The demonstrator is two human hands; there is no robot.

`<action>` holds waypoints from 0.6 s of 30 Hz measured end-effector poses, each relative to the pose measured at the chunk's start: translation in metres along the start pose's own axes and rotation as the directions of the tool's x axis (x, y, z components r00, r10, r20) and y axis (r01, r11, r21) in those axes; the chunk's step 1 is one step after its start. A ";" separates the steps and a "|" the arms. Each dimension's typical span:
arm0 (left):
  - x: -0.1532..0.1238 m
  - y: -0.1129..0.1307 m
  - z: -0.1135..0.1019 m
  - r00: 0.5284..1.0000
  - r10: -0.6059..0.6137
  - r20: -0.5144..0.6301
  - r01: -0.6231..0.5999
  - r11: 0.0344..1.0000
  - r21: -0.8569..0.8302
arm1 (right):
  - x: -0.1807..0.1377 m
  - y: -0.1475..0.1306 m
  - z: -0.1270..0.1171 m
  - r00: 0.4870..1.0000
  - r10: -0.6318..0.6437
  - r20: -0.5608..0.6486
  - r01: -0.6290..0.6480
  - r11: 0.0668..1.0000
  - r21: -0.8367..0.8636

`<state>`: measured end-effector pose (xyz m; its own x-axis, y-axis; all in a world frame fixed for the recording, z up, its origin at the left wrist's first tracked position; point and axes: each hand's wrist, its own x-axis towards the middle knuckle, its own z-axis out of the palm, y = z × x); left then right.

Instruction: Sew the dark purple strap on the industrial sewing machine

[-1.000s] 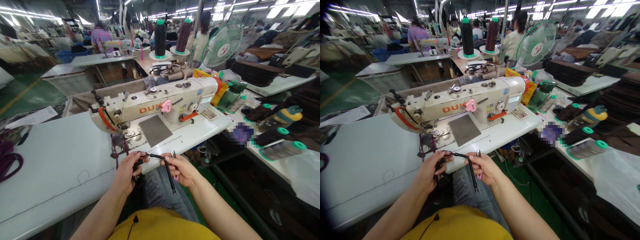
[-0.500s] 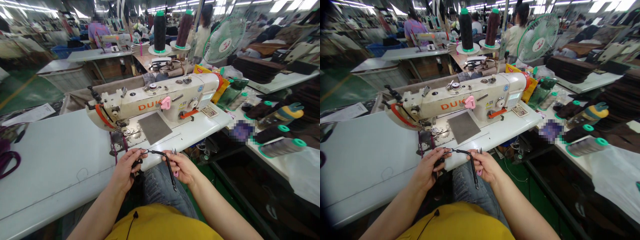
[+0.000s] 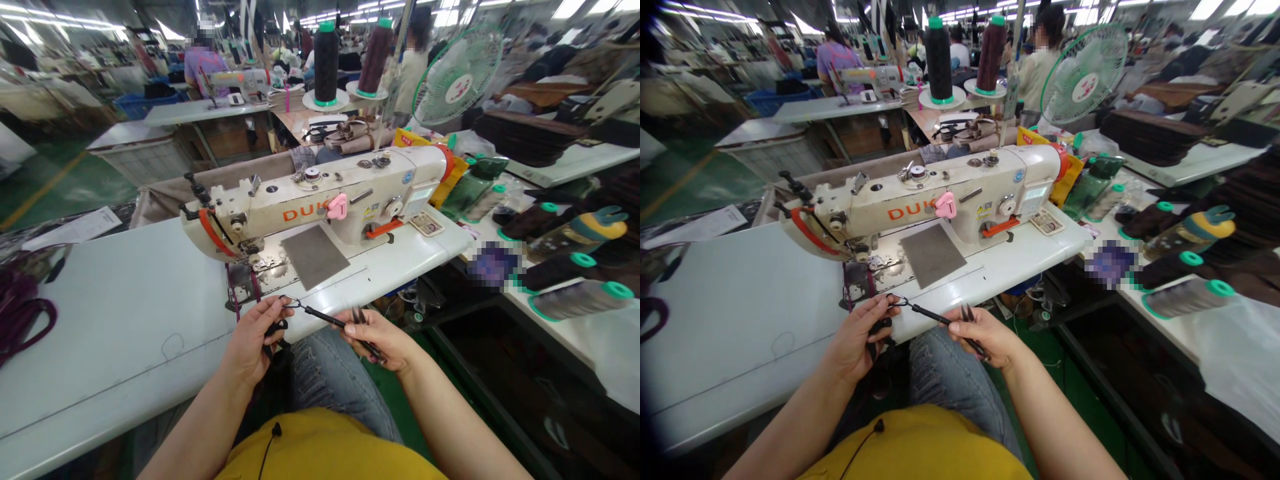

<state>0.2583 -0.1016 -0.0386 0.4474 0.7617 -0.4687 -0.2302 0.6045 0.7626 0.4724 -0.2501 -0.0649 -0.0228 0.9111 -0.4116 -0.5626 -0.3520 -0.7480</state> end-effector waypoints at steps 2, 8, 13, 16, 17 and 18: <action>0.000 0.000 -0.001 1.000 0.004 -0.004 -0.004 1.000 0.005 | -0.003 0.000 -0.006 1.000 -0.016 -0.007 0.016 0.997 -0.079; -0.003 -0.001 0.000 0.999 -0.015 0.028 0.013 0.998 0.064 | -0.005 0.000 -0.019 0.988 -0.030 -0.149 -0.010 0.966 -0.260; -0.008 -0.007 0.004 0.988 -0.074 0.135 0.045 0.977 0.208 | -0.003 -0.002 -0.004 0.979 -0.185 -0.087 0.112 0.841 -0.530; -0.009 -0.013 0.006 0.973 -0.144 0.182 0.085 0.952 0.293 | -0.001 -0.003 0.015 0.947 -0.317 -0.045 0.219 0.746 -0.629; -0.009 -0.014 0.007 0.969 -0.156 0.193 0.090 0.946 0.311 | 0.000 -0.002 0.021 0.939 -0.343 -0.030 0.247 0.732 -0.635; -0.009 -0.016 0.007 0.965 -0.162 0.205 0.091 0.943 0.319 | 0.002 -0.001 0.026 0.935 -0.355 -0.016 0.267 0.731 -0.628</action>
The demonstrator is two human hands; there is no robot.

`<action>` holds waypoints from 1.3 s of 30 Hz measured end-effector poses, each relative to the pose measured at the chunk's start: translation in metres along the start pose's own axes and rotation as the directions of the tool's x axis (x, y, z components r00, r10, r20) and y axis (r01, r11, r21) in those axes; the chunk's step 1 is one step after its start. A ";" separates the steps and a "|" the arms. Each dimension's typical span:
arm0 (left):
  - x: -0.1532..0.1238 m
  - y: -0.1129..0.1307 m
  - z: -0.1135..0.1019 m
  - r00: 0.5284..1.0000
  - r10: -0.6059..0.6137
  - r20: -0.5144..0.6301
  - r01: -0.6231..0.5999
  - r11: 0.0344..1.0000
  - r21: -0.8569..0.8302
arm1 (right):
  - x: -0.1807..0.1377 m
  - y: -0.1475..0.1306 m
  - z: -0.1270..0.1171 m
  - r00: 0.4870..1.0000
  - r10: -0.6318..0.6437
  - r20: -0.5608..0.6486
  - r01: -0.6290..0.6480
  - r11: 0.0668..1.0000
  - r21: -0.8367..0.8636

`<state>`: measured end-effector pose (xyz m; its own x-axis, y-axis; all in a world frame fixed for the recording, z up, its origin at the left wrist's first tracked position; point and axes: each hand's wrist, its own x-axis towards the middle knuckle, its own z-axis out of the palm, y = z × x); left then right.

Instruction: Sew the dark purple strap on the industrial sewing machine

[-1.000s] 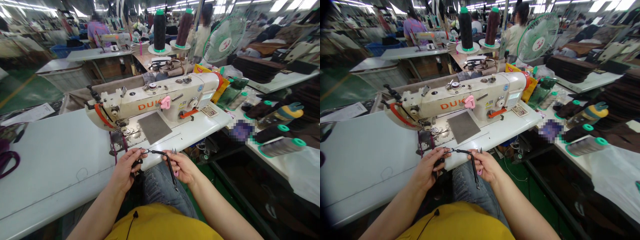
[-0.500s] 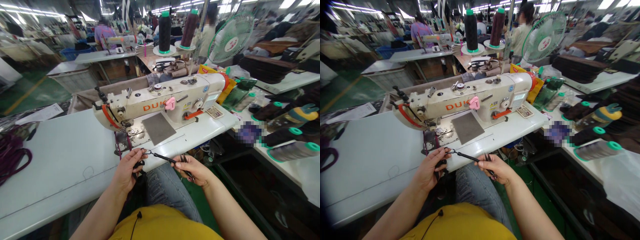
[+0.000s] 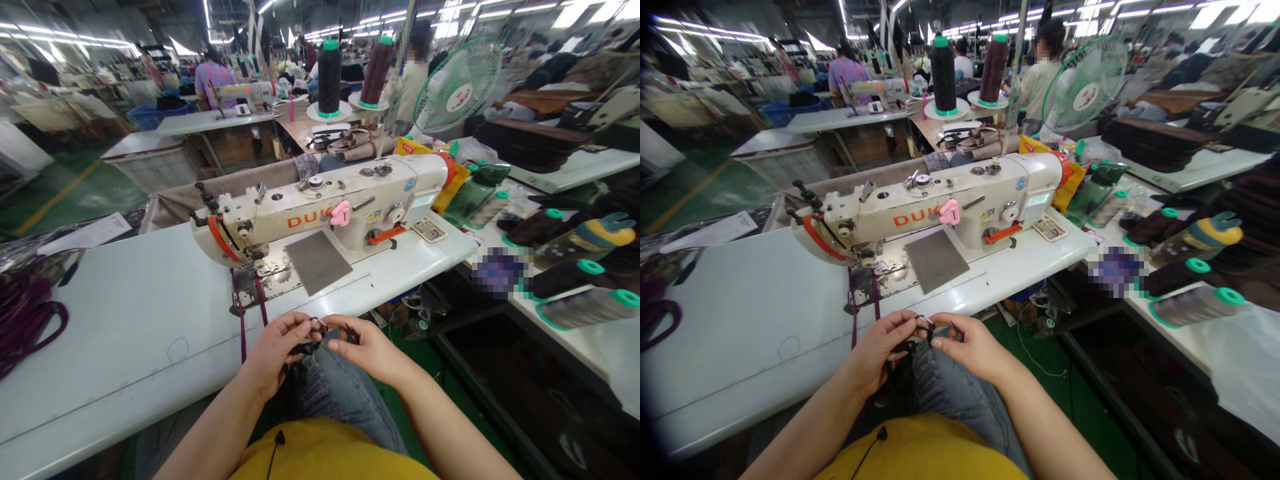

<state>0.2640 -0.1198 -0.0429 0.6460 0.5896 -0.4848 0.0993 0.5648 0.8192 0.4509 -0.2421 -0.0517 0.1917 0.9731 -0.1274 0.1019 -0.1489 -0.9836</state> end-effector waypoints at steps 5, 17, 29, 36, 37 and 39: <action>-0.002 -0.001 0.001 0.999 -0.024 0.026 0.023 0.999 0.045 | 0.007 -0.001 0.016 0.998 0.024 0.056 -0.027 0.998 0.060; 0.010 -0.001 -0.019 0.994 0.104 -0.014 -0.100 0.977 0.186 | 0.033 -0.010 -0.080 0.853 -0.105 -0.511 -0.153 0.886 -0.437; 0.026 -0.020 -0.029 0.988 0.148 0.041 -0.153 0.974 0.168 | 0.080 -0.031 -0.126 0.780 -0.227 -0.583 -0.382 0.566 -0.731; 0.025 -0.020 -0.026 0.985 0.172 0.032 -0.175 0.962 0.211 | 0.088 -0.034 -0.122 0.807 -0.244 -0.537 -0.392 0.459 -0.797; 0.025 -0.020 -0.026 0.986 0.167 0.029 -0.169 0.964 0.205 | 0.089 -0.035 -0.124 0.811 -0.243 -0.533 -0.395 0.445 -0.804; 0.025 -0.020 -0.026 0.987 0.157 0.026 -0.159 0.968 0.196 | 0.090 -0.037 -0.128 0.817 -0.243 -0.524 -0.399 0.419 -0.816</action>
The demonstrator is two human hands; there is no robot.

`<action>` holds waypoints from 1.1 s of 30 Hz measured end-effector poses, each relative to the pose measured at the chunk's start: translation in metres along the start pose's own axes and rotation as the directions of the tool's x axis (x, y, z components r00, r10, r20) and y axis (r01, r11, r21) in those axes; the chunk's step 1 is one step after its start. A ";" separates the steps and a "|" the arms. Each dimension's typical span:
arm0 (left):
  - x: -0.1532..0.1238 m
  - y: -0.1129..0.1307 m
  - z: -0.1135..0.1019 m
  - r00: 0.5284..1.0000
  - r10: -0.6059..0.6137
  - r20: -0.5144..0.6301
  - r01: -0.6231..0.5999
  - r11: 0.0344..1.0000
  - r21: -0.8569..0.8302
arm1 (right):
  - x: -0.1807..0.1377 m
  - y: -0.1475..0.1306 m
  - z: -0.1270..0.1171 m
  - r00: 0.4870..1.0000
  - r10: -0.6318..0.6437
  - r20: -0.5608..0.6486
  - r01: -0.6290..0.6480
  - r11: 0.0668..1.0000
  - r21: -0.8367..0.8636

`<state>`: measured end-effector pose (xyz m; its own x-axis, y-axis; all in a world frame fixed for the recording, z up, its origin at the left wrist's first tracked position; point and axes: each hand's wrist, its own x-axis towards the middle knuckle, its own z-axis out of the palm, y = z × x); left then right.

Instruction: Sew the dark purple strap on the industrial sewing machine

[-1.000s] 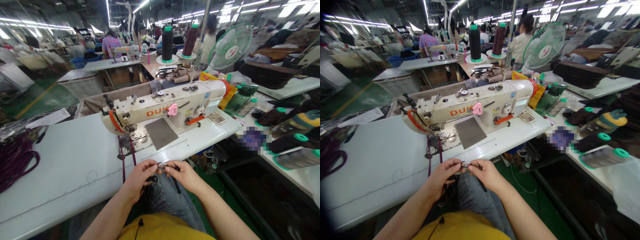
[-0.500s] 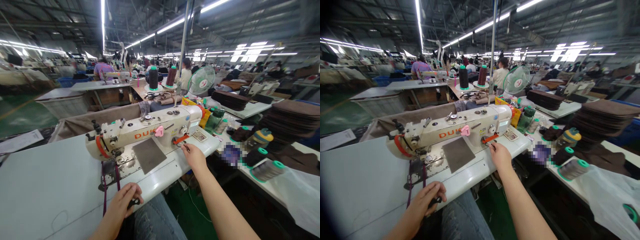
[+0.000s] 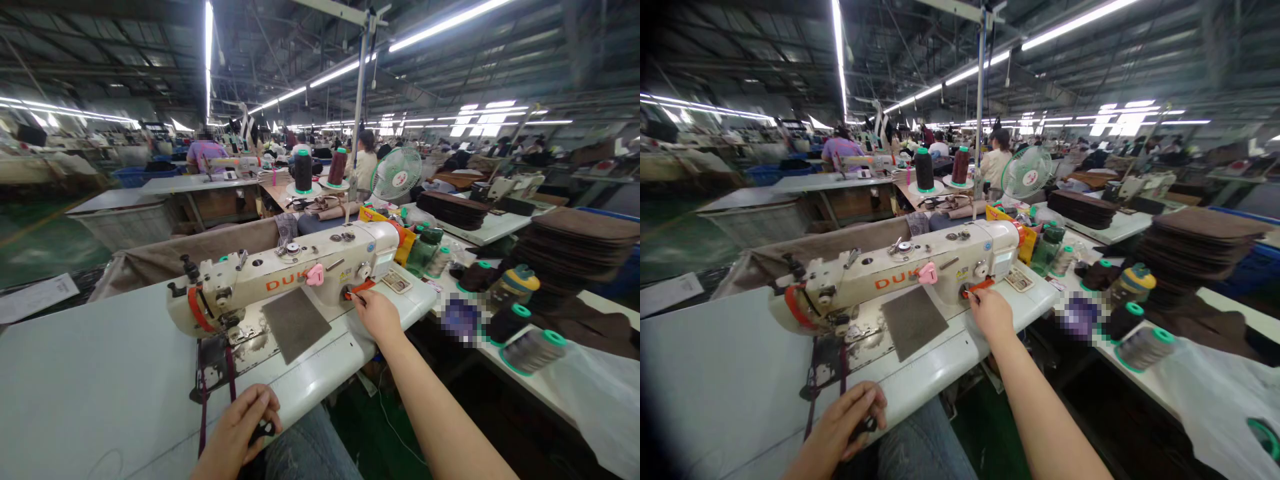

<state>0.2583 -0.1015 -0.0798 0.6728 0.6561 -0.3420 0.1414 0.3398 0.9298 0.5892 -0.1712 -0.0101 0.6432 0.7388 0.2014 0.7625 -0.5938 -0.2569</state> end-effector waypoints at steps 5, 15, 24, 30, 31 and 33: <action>-0.001 -0.004 0.000 1.000 -0.018 -0.018 0.020 0.996 0.089 | 0.004 0.003 -0.007 0.999 -0.039 0.000 0.039 0.997 -0.065; 0.023 0.035 0.043 0.961 0.235 0.145 -0.275 0.761 0.588 | -0.006 -0.006 0.002 0.995 -0.101 0.011 0.102 0.985 -0.141; 0.098 0.084 0.105 0.832 0.416 0.366 -0.533 0.420 0.734 | -0.011 -0.001 0.005 0.996 -0.090 -0.006 0.090 0.994 -0.066; 0.136 0.113 0.138 0.857 0.352 0.377 -0.418 0.044 0.908 | -0.011 0.008 0.009 0.996 -0.041 -0.082 0.045 0.998 0.049; 0.140 0.115 0.142 0.859 0.343 0.380 -0.403 -0.005 0.915 | -0.011 0.009 0.010 0.994 -0.031 -0.105 0.038 0.997 0.064; 0.147 0.116 0.150 0.859 0.336 0.387 -0.393 -0.055 0.918 | -0.012 0.011 0.013 0.988 -0.017 -0.155 0.030 0.996 0.086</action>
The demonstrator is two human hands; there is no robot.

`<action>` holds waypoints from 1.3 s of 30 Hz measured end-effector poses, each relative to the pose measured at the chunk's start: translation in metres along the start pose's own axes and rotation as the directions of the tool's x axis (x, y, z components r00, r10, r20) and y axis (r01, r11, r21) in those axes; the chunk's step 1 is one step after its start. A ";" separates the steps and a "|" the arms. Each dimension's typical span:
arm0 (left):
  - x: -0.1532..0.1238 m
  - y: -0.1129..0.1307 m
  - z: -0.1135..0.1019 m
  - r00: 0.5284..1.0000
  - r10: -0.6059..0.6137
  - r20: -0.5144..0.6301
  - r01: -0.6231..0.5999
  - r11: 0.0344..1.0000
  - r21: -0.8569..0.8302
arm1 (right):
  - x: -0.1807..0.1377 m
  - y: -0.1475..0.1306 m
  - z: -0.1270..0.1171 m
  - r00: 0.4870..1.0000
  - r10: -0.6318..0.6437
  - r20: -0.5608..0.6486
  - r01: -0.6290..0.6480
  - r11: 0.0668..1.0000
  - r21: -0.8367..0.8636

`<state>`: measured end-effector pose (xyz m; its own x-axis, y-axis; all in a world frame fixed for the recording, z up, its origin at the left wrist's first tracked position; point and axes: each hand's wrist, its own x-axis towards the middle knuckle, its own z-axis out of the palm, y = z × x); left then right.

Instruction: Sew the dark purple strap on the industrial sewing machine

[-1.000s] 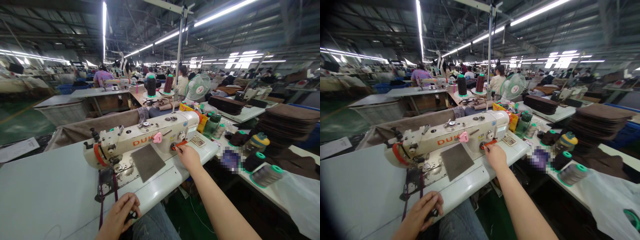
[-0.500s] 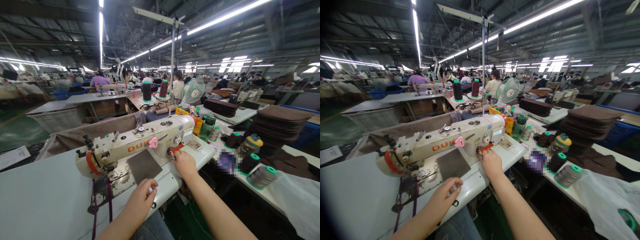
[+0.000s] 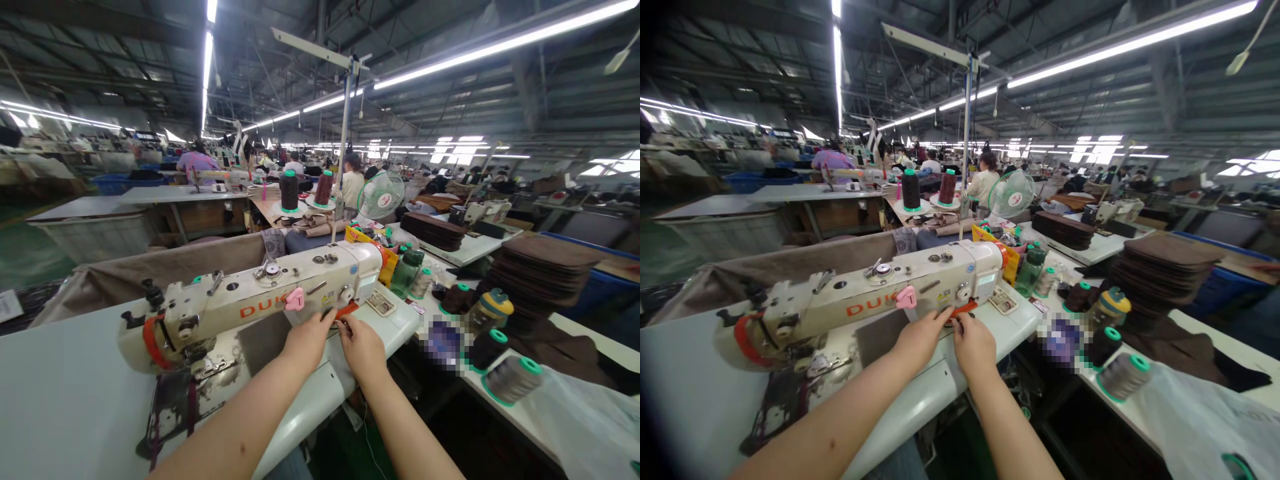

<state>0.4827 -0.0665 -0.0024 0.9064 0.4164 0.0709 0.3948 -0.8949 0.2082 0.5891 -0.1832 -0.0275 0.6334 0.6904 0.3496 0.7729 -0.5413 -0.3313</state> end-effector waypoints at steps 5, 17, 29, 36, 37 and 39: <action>0.011 0.002 0.012 1.000 -0.017 -0.019 0.016 1.000 -0.024 | -0.007 0.004 0.010 0.991 -0.042 -0.128 0.044 0.999 0.016; -0.006 -0.021 0.043 0.994 -0.063 -0.088 0.036 0.959 -0.281 | 0.002 -0.002 0.030 0.948 -0.174 -0.267 0.170 0.985 -0.040; 0.027 -0.007 0.054 0.956 -0.264 -0.128 0.145 0.804 -0.576 | 0.001 0.006 0.027 0.959 -0.146 -0.241 0.169 0.983 0.076; 0.030 -0.001 0.054 0.933 -0.333 -0.138 0.212 0.816 -0.538 | -0.004 0.013 0.032 0.984 0.146 -0.097 -0.089 0.891 0.445; 0.029 -0.001 0.055 0.932 -0.334 -0.141 0.211 0.816 -0.538 | -0.003 0.014 0.032 0.982 0.166 -0.092 -0.106 0.881 0.462; 0.028 -0.002 0.056 0.933 -0.327 -0.146 0.201 0.816 -0.543 | 0.000 0.018 0.032 0.976 0.193 -0.101 -0.123 0.871 0.475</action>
<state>0.5157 -0.0624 -0.0556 0.6949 0.7052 0.1408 0.4226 -0.5589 0.7134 0.6018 -0.1772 -0.0614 0.7711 0.5213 0.3655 0.5767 -0.3287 -0.7479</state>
